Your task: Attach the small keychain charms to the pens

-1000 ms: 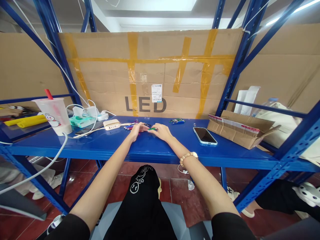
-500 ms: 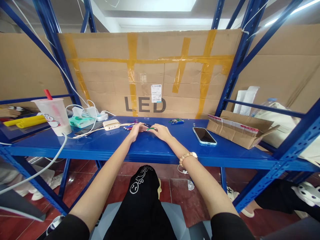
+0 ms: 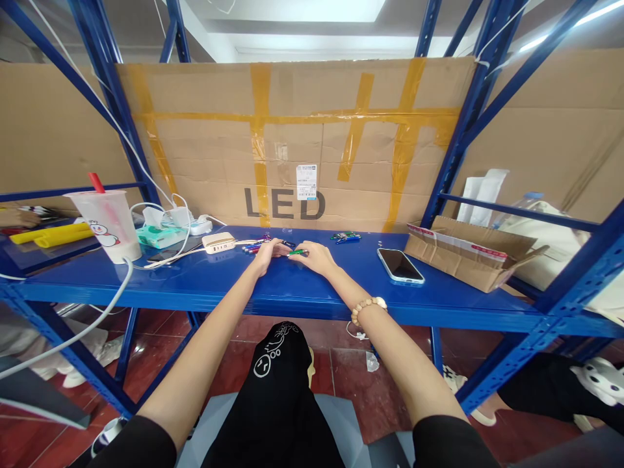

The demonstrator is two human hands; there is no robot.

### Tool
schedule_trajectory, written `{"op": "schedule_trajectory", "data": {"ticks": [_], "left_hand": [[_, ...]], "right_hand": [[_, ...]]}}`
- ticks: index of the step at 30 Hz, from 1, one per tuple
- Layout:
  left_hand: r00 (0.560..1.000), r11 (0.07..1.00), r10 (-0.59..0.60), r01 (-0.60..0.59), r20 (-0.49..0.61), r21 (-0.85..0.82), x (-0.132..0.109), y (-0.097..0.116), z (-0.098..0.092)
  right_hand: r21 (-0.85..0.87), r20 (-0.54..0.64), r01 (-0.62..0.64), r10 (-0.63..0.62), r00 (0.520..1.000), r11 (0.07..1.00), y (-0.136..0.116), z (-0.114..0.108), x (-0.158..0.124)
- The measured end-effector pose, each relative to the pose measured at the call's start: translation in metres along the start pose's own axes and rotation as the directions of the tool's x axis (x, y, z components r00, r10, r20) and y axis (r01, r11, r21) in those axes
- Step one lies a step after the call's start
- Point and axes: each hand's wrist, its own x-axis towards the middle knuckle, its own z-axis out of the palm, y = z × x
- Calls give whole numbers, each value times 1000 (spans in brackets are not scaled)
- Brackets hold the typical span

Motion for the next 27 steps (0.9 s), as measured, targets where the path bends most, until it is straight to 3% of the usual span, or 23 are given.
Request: {"op": "schedule_trajectory", "data": {"ticks": [11, 27], "left_hand": [[1000, 1000, 2, -2, 10, -28, -1, 1, 0], [1000, 1000, -5, 5, 10, 17, -4, 4, 0]], "right_hand": [[-42, -4, -28, 28, 1000, 999, -1, -1, 0], [32, 55, -7, 5, 998, 999, 1, -1, 1]]}}
